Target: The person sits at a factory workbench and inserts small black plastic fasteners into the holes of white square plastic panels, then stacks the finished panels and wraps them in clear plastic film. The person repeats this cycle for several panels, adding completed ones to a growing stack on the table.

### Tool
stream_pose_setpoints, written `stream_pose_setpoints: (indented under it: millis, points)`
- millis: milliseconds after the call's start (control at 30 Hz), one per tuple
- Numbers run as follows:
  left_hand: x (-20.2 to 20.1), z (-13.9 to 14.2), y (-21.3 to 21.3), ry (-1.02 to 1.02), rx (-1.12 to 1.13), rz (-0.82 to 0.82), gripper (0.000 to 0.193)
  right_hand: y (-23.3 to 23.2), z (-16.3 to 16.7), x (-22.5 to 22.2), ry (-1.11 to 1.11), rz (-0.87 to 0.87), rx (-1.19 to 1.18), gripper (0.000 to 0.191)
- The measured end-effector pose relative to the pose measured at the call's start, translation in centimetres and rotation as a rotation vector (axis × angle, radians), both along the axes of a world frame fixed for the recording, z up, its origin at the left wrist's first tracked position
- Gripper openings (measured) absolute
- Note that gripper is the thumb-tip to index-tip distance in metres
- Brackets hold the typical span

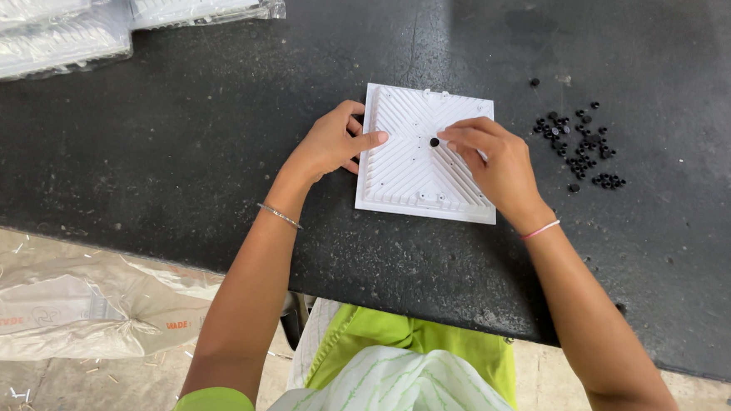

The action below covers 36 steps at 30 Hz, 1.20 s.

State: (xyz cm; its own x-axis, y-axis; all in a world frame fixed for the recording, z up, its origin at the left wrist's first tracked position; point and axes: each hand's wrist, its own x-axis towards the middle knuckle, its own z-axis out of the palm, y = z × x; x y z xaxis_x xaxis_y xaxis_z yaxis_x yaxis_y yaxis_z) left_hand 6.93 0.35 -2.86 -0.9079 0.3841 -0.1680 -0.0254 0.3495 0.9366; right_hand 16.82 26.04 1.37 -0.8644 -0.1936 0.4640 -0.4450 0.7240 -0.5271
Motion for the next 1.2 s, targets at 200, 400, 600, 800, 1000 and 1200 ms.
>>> stream_pose_setpoints:
  millis: [200, 400, 600, 800, 1000, 1200]
  points:
    - [0.1, 0.0, -0.1, 0.010, 0.023, -0.008, 0.070, 0.1, 0.1, 0.3, 0.045, 0.014, 0.155, 0.026]
    - [0.2, 0.1, -0.1, -0.003, 0.021, -0.003, 0.069, 0.0, 0.2, 0.4, 0.082, 0.021, 0.272, 0.034]
    - [0.4, 0.0, 0.0, 0.009, 0.014, 0.013, 0.069, -0.6, 0.4, 0.9, 0.076, 0.014, 0.335, 0.040]
    - [0.3, -0.3, 0.1, -0.017, -0.014, 0.021, 0.072, -1.1, 0.4, 1.3, 0.145, -0.032, 0.459, 0.048]
    - [0.3, -0.9, 0.2, -0.048, 0.013, 0.007, 0.077, -1.3, 0.2, 1.2, 0.106, -0.056, 0.436, 0.043]
    - [0.3, -1.1, 0.2, -0.042, 0.025, 0.009, 0.078, -2.0, 0.3, 1.4, 0.128, -0.099, 0.461, 0.041]
